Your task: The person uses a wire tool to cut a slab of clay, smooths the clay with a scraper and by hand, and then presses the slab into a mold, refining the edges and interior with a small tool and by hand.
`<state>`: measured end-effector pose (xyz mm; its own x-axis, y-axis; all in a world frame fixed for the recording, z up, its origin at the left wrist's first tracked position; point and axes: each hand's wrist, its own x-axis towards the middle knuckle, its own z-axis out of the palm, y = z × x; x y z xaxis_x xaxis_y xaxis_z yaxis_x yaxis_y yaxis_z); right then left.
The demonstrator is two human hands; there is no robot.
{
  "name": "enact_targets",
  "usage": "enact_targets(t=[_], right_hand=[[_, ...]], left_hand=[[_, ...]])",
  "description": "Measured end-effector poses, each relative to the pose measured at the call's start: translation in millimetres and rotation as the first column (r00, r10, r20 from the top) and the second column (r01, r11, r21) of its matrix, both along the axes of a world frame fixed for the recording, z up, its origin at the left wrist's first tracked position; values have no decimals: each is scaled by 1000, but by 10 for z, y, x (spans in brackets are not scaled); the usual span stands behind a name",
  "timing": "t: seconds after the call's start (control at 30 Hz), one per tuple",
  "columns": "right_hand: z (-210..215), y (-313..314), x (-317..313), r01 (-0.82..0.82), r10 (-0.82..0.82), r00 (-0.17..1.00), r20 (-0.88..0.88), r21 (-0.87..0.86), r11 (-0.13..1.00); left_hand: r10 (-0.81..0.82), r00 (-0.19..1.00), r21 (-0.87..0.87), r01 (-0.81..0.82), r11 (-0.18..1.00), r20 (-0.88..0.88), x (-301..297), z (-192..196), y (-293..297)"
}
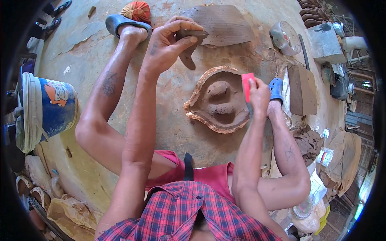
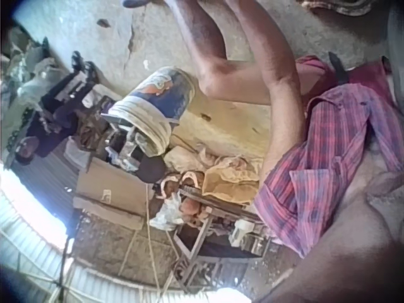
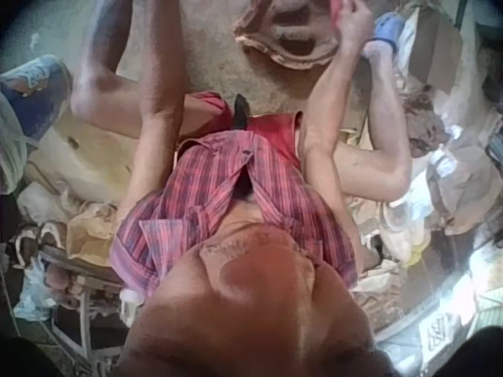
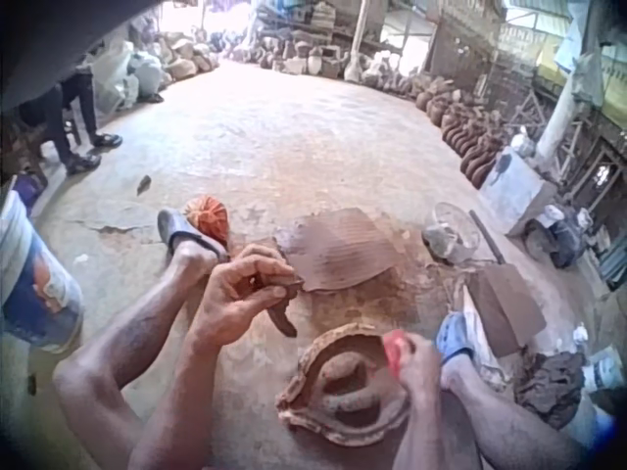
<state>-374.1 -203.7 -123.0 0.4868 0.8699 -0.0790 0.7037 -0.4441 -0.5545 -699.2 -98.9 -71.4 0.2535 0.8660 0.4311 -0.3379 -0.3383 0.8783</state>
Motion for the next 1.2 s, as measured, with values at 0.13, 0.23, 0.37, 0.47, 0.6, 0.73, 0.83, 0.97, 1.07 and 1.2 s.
enact_targets(t=[0.13,0.23,0.37,0.47,0.6,0.73,0.83,0.97,1.07,1.2], right_hand=[[288,120,-90,-282,147,923,355,364,888],[447,223,-925,-469,454,873,175,556,687],[299,356,-1189,-401,639,554,-534,501,767],[384,193,-1522,-493,523,635,-568,224,841],[724,73,-1358,-202,427,807,-409,487,850],[695,-129,-1867,-269,655,533,-536,626,732],[671,-279,-2066,-494,697,688,-199,575,652],[655,-345,-2092,-640,638,748,180,451,623],[966,-458,-2269,-454,675,662,-326,542,707],[562,-296,-2289,-511,694,717,-62,630,584]], left_hand=[[94,994,34,-92,995,-51,183,493,-81],[108,983,-152,-85,985,151,186,772,-69],[220,891,-205,-148,968,397,125,856,103],[425,858,-313,-334,889,290,-414,609,-11],[307,880,-340,-182,923,363,-303,14,-370],[353,853,-568,-83,819,384,302,-532,-956],[417,763,-619,-28,785,494,270,-562,-1102],[536,770,-714,-153,683,347,169,-224,-1107],[636,576,-735,-86,673,514,-6,-309,-935],[502,540,-679,190,709,675,16,-202,-947]])
